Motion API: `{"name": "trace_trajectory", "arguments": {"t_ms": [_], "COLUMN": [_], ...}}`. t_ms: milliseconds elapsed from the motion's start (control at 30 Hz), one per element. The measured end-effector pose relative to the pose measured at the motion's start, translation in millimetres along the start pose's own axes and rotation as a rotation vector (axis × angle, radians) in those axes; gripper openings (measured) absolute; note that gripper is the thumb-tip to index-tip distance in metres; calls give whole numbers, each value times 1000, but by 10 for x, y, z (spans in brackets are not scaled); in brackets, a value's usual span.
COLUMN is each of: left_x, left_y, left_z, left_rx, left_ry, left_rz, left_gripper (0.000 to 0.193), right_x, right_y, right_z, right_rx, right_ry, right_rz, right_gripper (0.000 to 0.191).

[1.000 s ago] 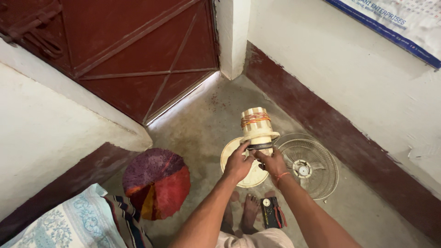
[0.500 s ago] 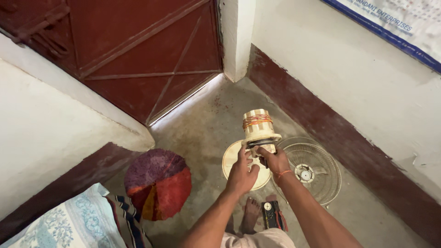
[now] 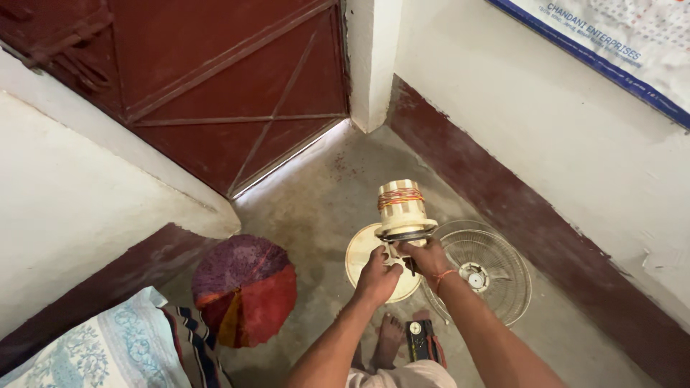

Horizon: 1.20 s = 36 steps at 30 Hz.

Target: The person works on a pedestal fan motor on the floor, unscrewing and separating the motor housing, removing and repositioning the rotor and housing components, and pressing parts back together by hand. A multimeter lies on the floor nearby as they reassemble the fan motor unit.

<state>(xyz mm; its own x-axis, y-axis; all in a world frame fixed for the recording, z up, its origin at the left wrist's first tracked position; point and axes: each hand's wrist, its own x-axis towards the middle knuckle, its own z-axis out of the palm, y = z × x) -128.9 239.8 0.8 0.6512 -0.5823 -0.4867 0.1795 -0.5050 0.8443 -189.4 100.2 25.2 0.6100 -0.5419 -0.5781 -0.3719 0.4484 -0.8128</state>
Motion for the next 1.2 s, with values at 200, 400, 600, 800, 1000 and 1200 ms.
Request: {"name": "trace_trajectory", "arguments": {"t_ms": [200,400,600,800,1000,1200], "left_x": [100,209,202,110,39,206], "left_y": [-112,-218,-326,-118,97,-32], "left_z": [62,125,145,81,2,51], "left_rx": [-159,-351,-382,-404,-444,-485], "left_ry": [-13,-12,2,21,22,49], "left_rz": [9,-184,-179,-117,-98,-15], "left_gripper": [73,75,76,70,61,55], "right_x": [-3,-8,-17,-113,-202,-132], "right_y": [148,404,529,334,34,-125], "right_z": [-66,-136,-116,-98,10,76], "right_rx": [-81,-51,-5,9,34,35], "right_ry": [87,-4,128,56,137,120], "right_rz": [55,-41,72,-55,32,-6], "right_gripper": [60,63,70,61,67,43]}}
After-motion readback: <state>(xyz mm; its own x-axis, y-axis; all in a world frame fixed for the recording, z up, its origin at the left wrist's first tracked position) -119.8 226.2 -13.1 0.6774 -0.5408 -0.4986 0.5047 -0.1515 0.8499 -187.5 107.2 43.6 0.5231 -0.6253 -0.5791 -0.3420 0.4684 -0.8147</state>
